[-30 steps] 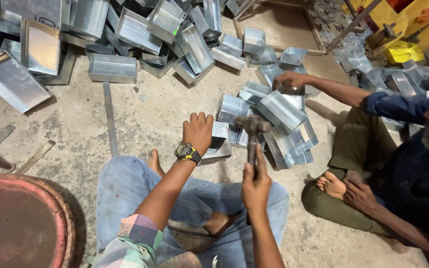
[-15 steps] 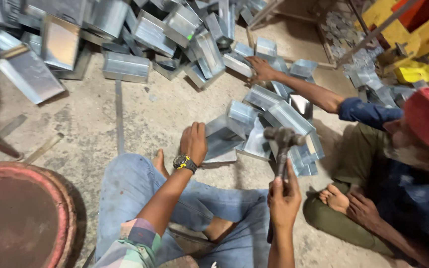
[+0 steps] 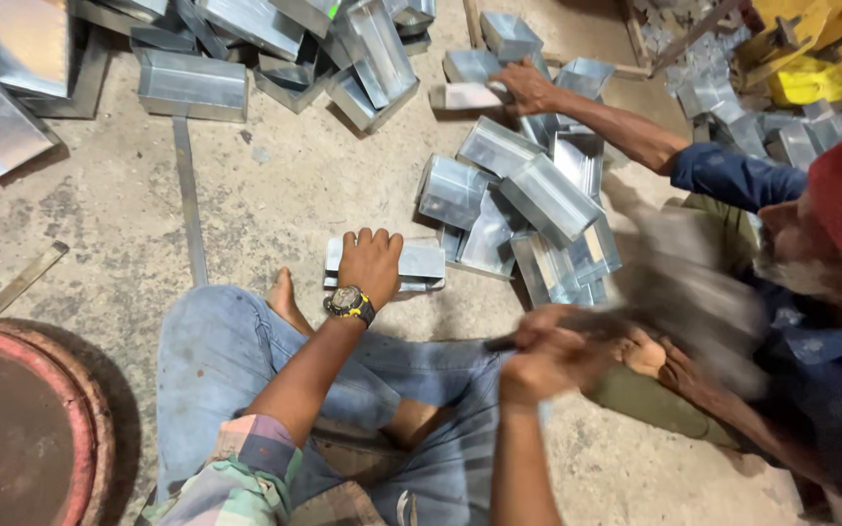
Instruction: The person sits on the floor and uses a hammer to shape the edges and corners of small rectangular metal trays.
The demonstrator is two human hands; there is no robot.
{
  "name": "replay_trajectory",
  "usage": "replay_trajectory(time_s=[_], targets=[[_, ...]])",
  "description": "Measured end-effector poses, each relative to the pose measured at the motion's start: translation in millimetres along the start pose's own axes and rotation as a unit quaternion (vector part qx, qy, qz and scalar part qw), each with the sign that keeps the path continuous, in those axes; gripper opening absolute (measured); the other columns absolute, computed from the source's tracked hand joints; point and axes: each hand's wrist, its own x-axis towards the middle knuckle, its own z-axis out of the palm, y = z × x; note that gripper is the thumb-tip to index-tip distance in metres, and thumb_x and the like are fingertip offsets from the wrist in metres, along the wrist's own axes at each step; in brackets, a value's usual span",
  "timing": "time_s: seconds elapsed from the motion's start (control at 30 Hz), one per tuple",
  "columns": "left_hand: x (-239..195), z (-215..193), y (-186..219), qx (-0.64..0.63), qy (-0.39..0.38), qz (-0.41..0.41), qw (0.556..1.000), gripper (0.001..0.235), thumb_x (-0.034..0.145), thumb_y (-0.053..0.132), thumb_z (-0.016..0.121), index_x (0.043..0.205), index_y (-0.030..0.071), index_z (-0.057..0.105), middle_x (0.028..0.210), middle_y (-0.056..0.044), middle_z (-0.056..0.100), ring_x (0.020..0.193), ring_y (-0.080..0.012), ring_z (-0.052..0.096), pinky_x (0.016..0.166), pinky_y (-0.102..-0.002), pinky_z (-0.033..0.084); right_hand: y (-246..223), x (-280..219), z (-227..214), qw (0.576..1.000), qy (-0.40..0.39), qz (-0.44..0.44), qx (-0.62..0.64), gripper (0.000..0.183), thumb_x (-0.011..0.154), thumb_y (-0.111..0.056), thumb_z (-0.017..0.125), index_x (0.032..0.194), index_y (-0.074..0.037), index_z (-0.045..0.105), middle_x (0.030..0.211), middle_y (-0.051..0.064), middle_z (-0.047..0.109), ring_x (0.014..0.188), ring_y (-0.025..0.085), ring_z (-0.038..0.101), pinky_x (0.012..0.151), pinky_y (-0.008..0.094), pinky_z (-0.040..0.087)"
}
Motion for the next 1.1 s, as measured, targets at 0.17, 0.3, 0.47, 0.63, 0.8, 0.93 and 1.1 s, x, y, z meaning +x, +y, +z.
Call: replay_trajectory(time_s=[0.17,0.3,0.47,0.63,0.8,0.93,1.1], targets=[[3.0,1.8,0.2,0.006,0.025,0.024,0.999,0.02,0.076,0.012,0.065,0.095,0.011,0.064,0.089,-0.008,0.064,0.091,-0.0292,0.06,0.083,-0.046,0.043,34.7,-40.2,-11.8,0.815,-0.25,0.332,-0.404,0.06,0.102,-0.012,0.059,0.16,-0.022,0.044,0.064,0.003,0.055,0.058,0.007,0.049,0.056,0.026,0.043],[6.5,5.3,2.8,-0.008,0.022,0.001,1.0,0.019,0.073,0.011,0.065,0.092,0.012,0.063,0.089,-0.008,0.063,0.091,-0.0292,0.06,0.085,-0.045,0.042,14.1,-27.9,-45.6,0.885,-0.133,0.354,-0.27,0.058,0.102,-0.014,0.056,0.158,-0.019,0.043,0.064,-0.002,0.051,0.052,0.005,0.043,0.047,0.025,0.037],[3.0,8.9,1.9,0.02,0.028,0.014,0.999,0.017,0.077,0.011,0.065,0.093,0.013,0.064,0.09,-0.007,0.064,0.091,-0.0284,0.06,0.085,-0.047,0.042,6.3,-39.0,-40.1,0.927,-0.087,0.354,-0.094,0.057,0.103,-0.017,0.052,0.158,-0.019,0.036,0.062,-0.004,0.05,0.046,0.004,0.041,0.041,0.023,0.032],[3.8,12.7,5.1,0.025,0.036,0.013,0.999,0.018,0.076,0.013,0.065,0.094,0.013,0.064,0.09,-0.007,0.064,0.09,-0.0287,0.06,0.084,-0.048,0.042,37.4,-53.1,-22.3,0.86,-0.261,0.31,-0.309,0.053,0.109,-0.018,0.057,0.16,-0.016,0.045,0.065,-0.004,0.051,0.056,0.003,0.044,0.048,0.02,0.039],[0.2,16.6,2.2,0.016,0.03,0.009,0.999,0.019,0.078,0.012,0.064,0.097,0.013,0.064,0.092,-0.007,0.065,0.093,-0.0285,0.06,0.083,-0.047,0.042,40.7,-66.9,-39.0,0.915,-0.082,0.385,-0.089,0.059,0.102,-0.02,0.055,0.159,-0.019,0.038,0.06,-0.004,0.047,0.047,0.004,0.038,0.04,0.023,0.031],[13.6,6.6,2.5,0.01,0.025,-0.002,1.0,0.02,0.075,0.014,0.068,0.095,0.013,0.064,0.091,-0.008,0.065,0.092,-0.0291,0.061,0.082,-0.048,0.042,48.8,-59.3,-31.7,0.888,-0.177,0.353,-0.236,0.057,0.103,-0.019,0.056,0.158,-0.017,0.041,0.063,-0.004,0.049,0.051,0.004,0.042,0.045,0.024,0.036],[5.9,2.2,8.7,-0.065,0.005,-0.058,0.996,0.033,0.068,0.015,0.077,0.098,0.01,0.064,0.099,-0.011,0.067,0.099,-0.0318,0.062,0.087,-0.05,0.043,16.5,-33.3,-29.0,0.894,-0.2,0.323,-0.238,0.055,0.105,-0.017,0.056,0.159,-0.017,0.046,0.065,-0.004,0.051,0.053,0.003,0.044,0.046,0.022,0.036]])
